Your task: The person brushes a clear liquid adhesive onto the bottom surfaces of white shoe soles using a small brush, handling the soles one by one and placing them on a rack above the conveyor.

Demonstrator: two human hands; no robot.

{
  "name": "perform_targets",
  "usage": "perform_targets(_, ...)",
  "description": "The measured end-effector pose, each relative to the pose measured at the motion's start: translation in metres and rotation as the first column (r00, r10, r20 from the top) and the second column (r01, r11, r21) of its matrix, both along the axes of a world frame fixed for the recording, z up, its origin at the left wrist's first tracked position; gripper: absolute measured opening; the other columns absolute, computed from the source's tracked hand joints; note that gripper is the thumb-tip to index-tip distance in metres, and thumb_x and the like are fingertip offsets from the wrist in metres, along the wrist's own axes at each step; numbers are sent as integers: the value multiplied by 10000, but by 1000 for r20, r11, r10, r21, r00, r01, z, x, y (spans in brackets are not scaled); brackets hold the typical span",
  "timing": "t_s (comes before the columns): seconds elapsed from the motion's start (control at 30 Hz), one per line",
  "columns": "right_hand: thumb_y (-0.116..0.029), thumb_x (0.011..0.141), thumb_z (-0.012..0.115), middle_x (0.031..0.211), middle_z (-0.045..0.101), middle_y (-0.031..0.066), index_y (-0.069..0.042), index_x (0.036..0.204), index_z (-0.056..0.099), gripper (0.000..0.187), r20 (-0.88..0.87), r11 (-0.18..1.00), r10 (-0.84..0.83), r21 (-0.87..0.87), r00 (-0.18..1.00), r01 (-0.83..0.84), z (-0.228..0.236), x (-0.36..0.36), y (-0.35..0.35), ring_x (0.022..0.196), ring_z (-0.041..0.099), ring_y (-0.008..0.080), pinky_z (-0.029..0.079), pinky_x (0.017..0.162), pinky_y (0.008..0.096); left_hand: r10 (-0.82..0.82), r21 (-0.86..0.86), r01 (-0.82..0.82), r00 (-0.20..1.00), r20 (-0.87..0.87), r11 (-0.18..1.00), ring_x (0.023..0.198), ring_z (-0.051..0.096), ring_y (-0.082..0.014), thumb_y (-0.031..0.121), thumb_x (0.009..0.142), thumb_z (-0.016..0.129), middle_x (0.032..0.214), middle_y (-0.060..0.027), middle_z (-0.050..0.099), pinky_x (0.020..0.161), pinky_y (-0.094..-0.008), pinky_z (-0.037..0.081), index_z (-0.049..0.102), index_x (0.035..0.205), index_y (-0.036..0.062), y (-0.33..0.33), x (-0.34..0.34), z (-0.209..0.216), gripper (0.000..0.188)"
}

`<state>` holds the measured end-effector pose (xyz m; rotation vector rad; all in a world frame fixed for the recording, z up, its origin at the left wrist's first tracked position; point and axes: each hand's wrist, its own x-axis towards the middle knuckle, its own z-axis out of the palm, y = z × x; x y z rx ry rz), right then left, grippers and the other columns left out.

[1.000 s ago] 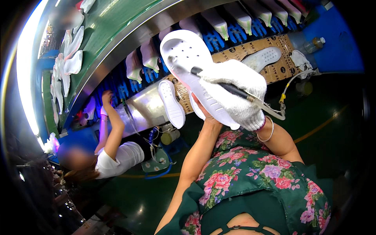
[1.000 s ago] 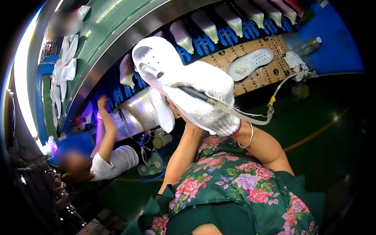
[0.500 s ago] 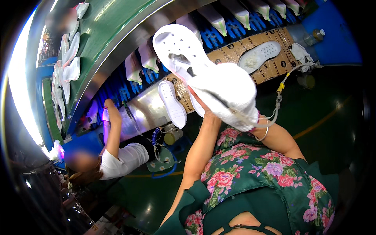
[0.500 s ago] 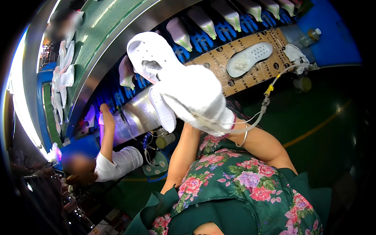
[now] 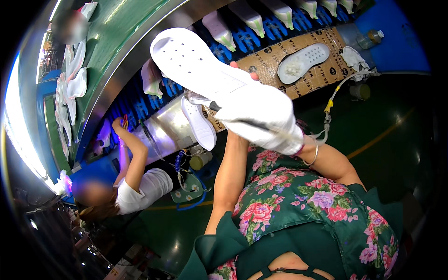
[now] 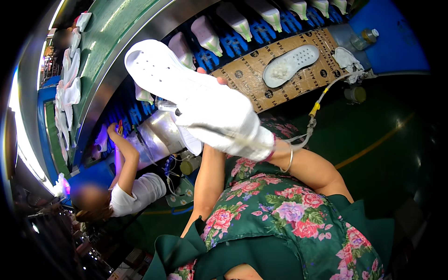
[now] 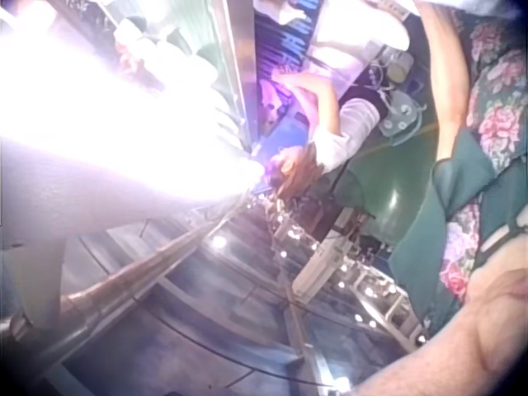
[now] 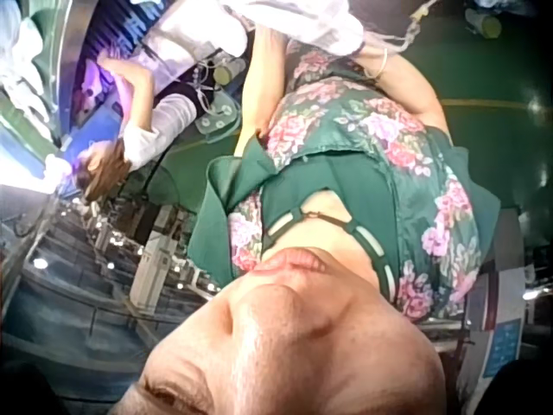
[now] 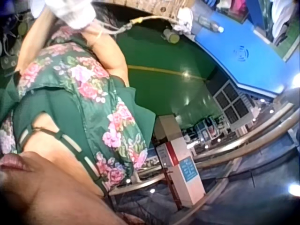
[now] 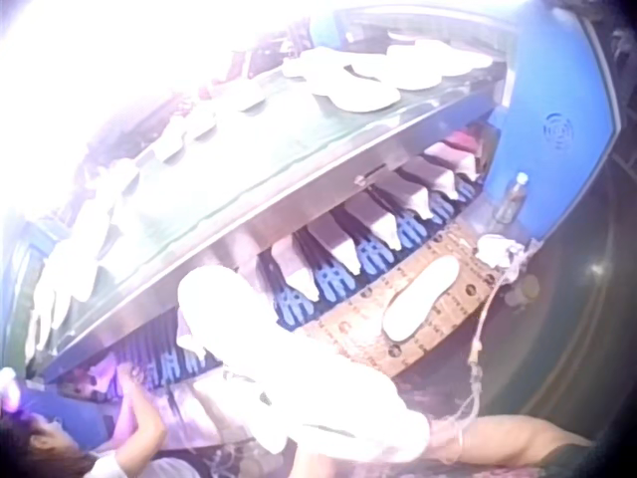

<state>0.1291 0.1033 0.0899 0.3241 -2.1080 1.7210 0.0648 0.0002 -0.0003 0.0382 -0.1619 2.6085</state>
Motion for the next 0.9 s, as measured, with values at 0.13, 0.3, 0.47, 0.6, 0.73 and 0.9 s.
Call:
perform_targets(0.13, -64, 859, 735, 1129, 735, 105, -70, 1155, 745, 297, -162, 984, -52, 163, 985, 78, 5, -10, 14, 1101, 687, 288, 501, 977, 379, 7, -77, -10, 999, -38, 997, 1144, 548, -526, 812, 767, 619, 1414, -181, 520, 902, -700, 503, 378, 1519, 229, -3, -2, 2, 982)
perform_targets(0.3, -103, 818, 773, 1087, 750, 99, -81, 1119, 757, 303, 18, 955, -83, -283, 996, 85, -11, -2, -26, 1049, 701, 270, 518, 946, 403, -134, 36, 146, 965, -227, 989, 1138, 561, -511, 855, 732, 609, 1348, -285, 529, 926, -657, 490, 373, 1526, 187, -2, -8, 5, 1064)
perform_targets(0.47, -94, 813, 775, 1060, 750, 92, -110, 1108, 763, 295, -109, 989, 26, 151, 994, -9, -8, -4, 20, 995, 711, 271, 544, 877, 386, -26, -76, 20, 996, -86, 997, 1150, 571, -457, 878, 692, 621, 1348, -261, 535, 906, -647, 507, 410, 1498, 137, -10, -16, 7, 1115)
perform_targets(0.6, -96, 798, 794, 1065, 746, 94, -159, 1111, 765, 321, -165, 979, 61, 201, 984, -28, 4, -1, 7, 979, 710, 269, 548, 837, 380, -139, -11, 141, 960, -241, 990, 1124, 588, -423, 897, 667, 620, 1317, -244, 565, 868, -632, 526, 445, 1470, 120, -10, -20, 14, 1131)
perform_targets(0.73, -100, 785, 797, 1009, 761, 75, -160, 1072, 780, 293, -52, 978, 153, 152, 987, -144, 4, -3, 29, 961, 709, 268, 548, 826, 374, -20, -109, 5, 990, -142, 994, 1079, 549, -484, 824, 701, 681, 1319, -264, 521, 868, -601, 527, 434, 1479, 171, -17, -24, 8, 1046)
perform_targets(0.9, -114, 764, 817, 1063, 737, 24, -203, 1106, 761, 358, -285, 910, 166, 413, 944, -36, -7, -5, 13, 904, 705, 227, 540, 753, 363, -126, -104, 106, 971, -202, 989, 983, 601, -451, 943, 644, 574, 1243, -269, 591, 762, -567, 543, 438, 1478, 88, -23, -34, 15, 1202)
